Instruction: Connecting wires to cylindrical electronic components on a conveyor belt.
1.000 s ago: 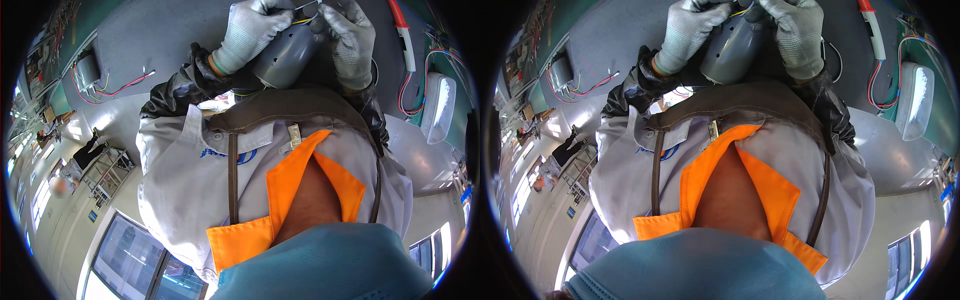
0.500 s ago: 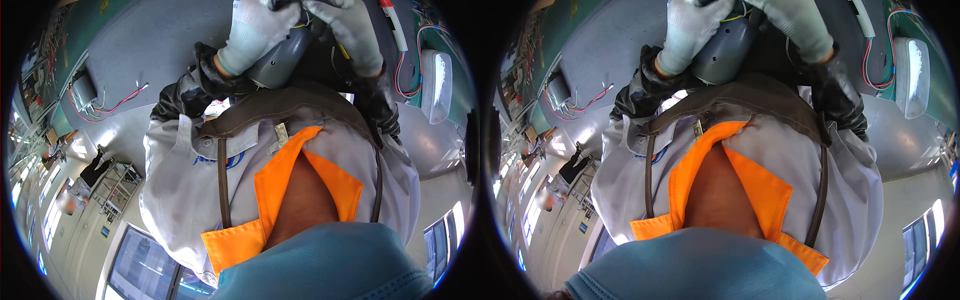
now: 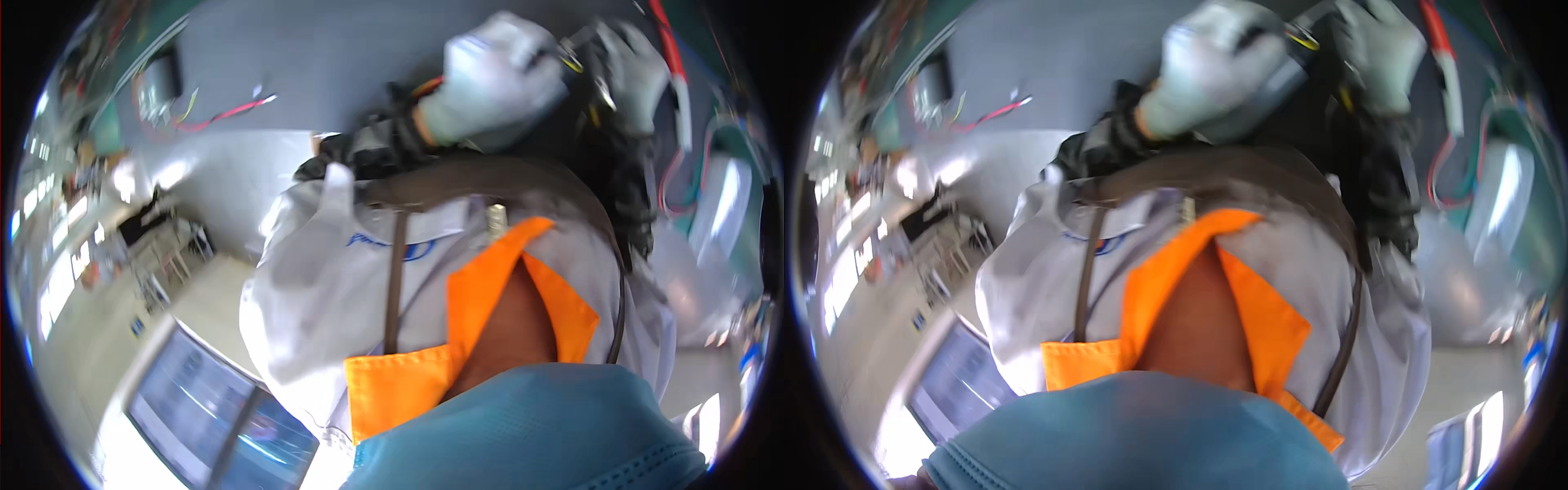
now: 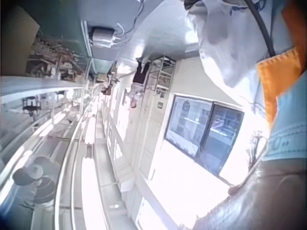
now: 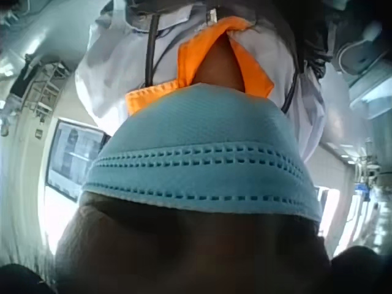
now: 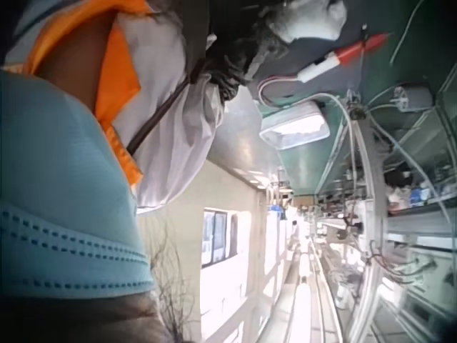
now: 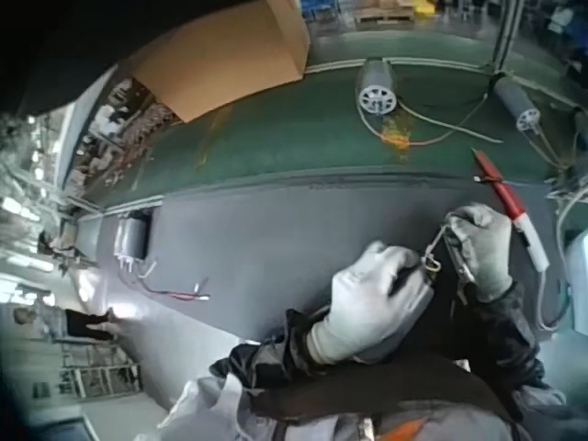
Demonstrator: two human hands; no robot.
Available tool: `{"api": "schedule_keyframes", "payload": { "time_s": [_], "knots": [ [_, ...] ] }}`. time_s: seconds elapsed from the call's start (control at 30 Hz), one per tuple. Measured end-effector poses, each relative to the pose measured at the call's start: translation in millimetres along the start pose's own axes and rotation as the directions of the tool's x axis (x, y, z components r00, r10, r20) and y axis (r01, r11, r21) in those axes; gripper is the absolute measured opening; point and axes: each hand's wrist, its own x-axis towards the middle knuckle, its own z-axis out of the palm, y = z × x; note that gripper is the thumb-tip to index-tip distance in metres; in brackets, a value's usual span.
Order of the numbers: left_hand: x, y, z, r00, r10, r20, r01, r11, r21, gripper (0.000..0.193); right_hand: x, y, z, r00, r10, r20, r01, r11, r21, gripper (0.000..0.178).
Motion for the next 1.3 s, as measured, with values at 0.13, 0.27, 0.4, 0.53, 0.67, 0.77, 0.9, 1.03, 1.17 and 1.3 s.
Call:
{"api": "schedule_keyframes", "payload": {
  "time_s": [0.13, 0.27, 0.4, 0.53, 0.67, 0.77, 0.9, 1.03, 1.17, 1.3],
  "knots": [
    [-16.4, 0.1, 32.1, 0.950, -0.179, 0.257, 0.296, 0.243, -0.924, 0.018, 9.7, 14.0, 1.1, 0.960, -0.198, 0.196, 0.164, 0.971, 0.176, 0.022],
    [7.3, 35.7, 6.9, 0.886, -0.138, 0.444, 0.272, 0.928, -0.255, 0.024, 16.3, -32.3, 6.0, 0.949, 0.123, 0.290, -0.227, 0.905, 0.359, 0.023],
    [6.4, 5.3, -10.9, 0.843, 0.107, 0.526, -0.095, 0.994, -0.051, 0.021, 35.6, -36.4, 29.4, 0.907, 0.054, 0.418, -0.260, 0.853, 0.453, 0.025],
    [11.1, -22.2, -14.9, 0.740, 0.274, 0.614, -0.306, 0.950, -0.056, 0.028, 46.9, -37.7, 32.9, 0.878, 0.039, 0.478, -0.324, 0.783, 0.531, 0.026],
    [12.0, -5.7, -8.6, 0.764, 0.321, 0.559, -0.243, 0.947, -0.211, 0.023, 45.4, -44.7, 21.1, 0.850, 0.024, 0.527, -0.402, 0.677, 0.617, 0.028],
    [-0.1, -11.5, -22.4, 0.871, 0.314, 0.378, -0.243, 0.944, -0.224, 0.018, 50.6, -61.2, 27.5, 0.704, -0.023, 0.710, -0.709, 0.046, 0.704, 0.025],
    [-11.2, -26.5, -36.4, 0.880, 0.233, 0.414, -0.348, 0.910, 0.226, 0.022, 39.9, -92.4, 31.8, 0.974, 0.104, 0.202, -0.198, 0.823, 0.533, 0.029],
    [32.4, -22.3, -55.2, 0.883, 0.000, 0.470, -0.123, 0.965, 0.232, 0.041, -20.6, -120.2, -28.9, 0.984, -0.149, -0.094, 0.139, 0.985, -0.104, 0.025],
    [54.0, -37.1, -27.4, 0.922, 0.253, 0.292, -0.202, 0.960, -0.194, 0.030, -107.3, -76.9, -63.2, 0.983, 0.131, -0.126, -0.173, 0.885, -0.432, 0.034],
    [77.4, -51.1, -3.4, 0.713, 0.047, 0.699, 0.507, 0.654, -0.561, 0.024, -160.0, -77.7, -33.2, 0.998, 0.038, -0.055, -0.061, 0.837, -0.544, 0.054]
  ]
}}
